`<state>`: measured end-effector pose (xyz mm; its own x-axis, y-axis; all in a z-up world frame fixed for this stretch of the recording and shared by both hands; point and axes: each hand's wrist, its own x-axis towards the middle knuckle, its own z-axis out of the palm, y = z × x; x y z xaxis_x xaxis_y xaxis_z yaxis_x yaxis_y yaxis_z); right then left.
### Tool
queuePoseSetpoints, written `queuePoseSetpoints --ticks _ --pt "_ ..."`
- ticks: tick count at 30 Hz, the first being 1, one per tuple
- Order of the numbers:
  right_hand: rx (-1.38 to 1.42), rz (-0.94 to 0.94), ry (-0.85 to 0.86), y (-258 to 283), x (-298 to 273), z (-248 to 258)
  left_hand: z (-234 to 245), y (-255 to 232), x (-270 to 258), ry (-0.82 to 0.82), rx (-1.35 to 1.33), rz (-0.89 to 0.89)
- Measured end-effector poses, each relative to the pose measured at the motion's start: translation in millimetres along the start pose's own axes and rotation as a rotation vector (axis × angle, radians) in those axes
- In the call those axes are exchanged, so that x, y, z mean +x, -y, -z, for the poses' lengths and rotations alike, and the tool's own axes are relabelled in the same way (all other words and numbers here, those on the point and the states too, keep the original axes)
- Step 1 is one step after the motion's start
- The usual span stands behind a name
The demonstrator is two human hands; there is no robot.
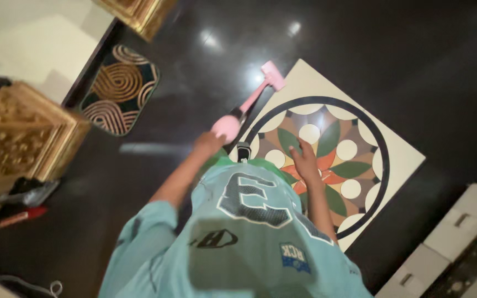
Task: The person cleans a decorative tile inlay and the surrounding dark floor using a pink handheld vacuum, moving the tool across different sections of the surface.
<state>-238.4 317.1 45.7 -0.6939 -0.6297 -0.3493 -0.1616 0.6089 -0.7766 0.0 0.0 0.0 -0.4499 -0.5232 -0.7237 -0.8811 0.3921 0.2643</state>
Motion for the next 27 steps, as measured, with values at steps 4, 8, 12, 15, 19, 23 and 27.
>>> queuePoseSetpoints --ticks 4,8,12,15,19,23,27 --pt "0.084 -0.087 -0.089 -21 -7 0 22 16 -50 0.027 -0.023 -0.039" --pt "0.14 -0.191 -0.136 -21 -11 -12 52 -6 -46 0.073 0.016 -0.054" --pt "0.141 -0.227 -0.178 -3 4 -21 58 -44 23 0.095 0.011 -0.087" --pt "0.144 -0.269 -0.21 18 19 -26 59 -79 87 0.114 0.059 -0.204" --pt "0.105 -0.247 -0.264 49 35 -32 77 -126 143 0.146 0.04 -0.168" --pt "0.146 -0.239 -0.318 67 52 -41 95 -141 169 0.196 0.151 -0.26" --pt "0.134 -0.192 -0.325 86 61 -49 111 -108 171 0.172 0.217 -0.353"
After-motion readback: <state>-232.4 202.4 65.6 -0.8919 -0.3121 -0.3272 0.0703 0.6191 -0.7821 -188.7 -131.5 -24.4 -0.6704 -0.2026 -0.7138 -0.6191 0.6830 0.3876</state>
